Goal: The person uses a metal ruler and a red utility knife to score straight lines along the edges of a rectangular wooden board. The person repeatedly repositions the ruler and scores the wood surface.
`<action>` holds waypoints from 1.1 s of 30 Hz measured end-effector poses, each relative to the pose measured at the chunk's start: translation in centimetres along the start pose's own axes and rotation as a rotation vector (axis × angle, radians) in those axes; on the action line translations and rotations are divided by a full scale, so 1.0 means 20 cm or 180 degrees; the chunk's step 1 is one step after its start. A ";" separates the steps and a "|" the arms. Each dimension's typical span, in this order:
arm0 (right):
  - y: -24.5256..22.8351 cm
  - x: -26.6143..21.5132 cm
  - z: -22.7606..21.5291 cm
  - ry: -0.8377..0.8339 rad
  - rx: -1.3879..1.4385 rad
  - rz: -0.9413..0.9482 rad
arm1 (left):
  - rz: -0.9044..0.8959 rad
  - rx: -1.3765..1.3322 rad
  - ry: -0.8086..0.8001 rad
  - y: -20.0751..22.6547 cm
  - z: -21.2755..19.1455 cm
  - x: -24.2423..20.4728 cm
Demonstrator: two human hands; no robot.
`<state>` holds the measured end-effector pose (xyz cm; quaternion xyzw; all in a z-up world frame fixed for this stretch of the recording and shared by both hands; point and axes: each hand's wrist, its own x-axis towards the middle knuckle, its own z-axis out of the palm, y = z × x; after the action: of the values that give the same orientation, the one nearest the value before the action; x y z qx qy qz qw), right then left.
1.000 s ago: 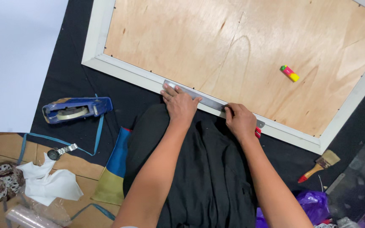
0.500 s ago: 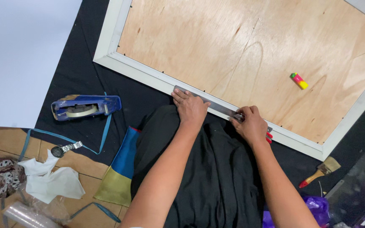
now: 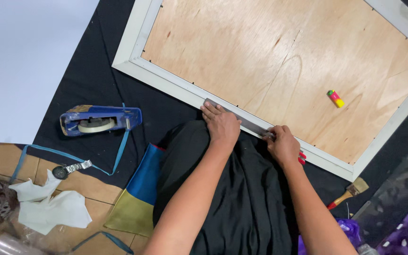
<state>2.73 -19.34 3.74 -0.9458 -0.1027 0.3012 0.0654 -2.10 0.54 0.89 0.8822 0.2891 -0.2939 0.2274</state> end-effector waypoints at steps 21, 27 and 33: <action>0.02 -0.01 0.02 -0.0123 0.0298 0.0278 | 0.0411 0.0326 0.0118 -0.11 0.07 0.00; 0.10 -0.06 -0.05 -0.0097 0.0558 0.0136 | 0.0552 0.0514 0.0028 -0.06 0.02 -0.08; 0.33 -0.12 -0.14 0.0004 0.0621 0.0231 | 0.1026 0.0619 -0.0085 0.07 0.03 -0.25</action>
<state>3.45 -26.44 6.13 -0.9382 -0.0386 0.3114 0.1464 -4.71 -2.69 4.13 0.9310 0.1112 -0.2919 0.1890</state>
